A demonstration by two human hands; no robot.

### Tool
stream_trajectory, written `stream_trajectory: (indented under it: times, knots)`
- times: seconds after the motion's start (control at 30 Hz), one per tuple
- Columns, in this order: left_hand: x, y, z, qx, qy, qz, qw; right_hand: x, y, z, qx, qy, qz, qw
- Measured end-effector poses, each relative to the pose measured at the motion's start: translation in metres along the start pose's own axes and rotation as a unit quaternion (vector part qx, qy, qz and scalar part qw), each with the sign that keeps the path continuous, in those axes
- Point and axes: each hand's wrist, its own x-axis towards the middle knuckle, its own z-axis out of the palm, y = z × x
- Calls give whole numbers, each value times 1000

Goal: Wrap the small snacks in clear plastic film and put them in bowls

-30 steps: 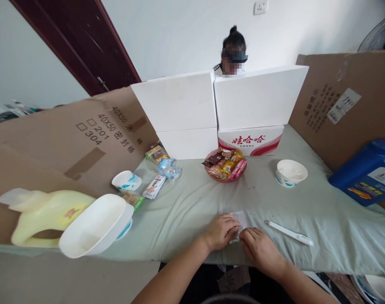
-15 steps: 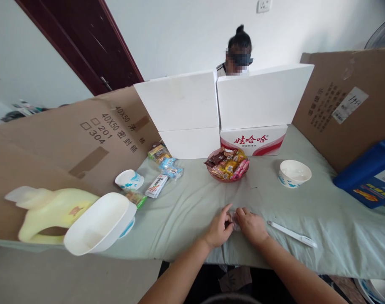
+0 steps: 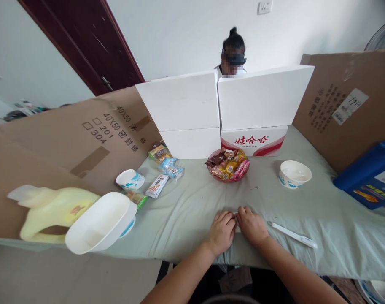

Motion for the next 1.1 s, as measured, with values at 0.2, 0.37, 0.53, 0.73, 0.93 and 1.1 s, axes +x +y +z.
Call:
stream_trajectory:
  times: [0.2,0.37,0.53,0.73,0.93,1.1]
  knots:
    - [1,-4,2,-50,2,-27,998,-6,26,-21,5,72,17,997]
    - [0,-4,1,-62,6,-27,998,-12,16,-17,126,101,-136,977]
    - [-1,-2,1,-35,27,-35,998,-11,13,0,137,93,-173,971]
    - [-6,-6,6,-6,83,-87,993,-15,14,2,134,99,-180,970]
    - [-8,-16,6,-28,85,-85,992,5,42,-17,128,127,-166,969]
    - [-8,-14,5,-27,60,-96,993,53,159,-83,75,204,3,976]
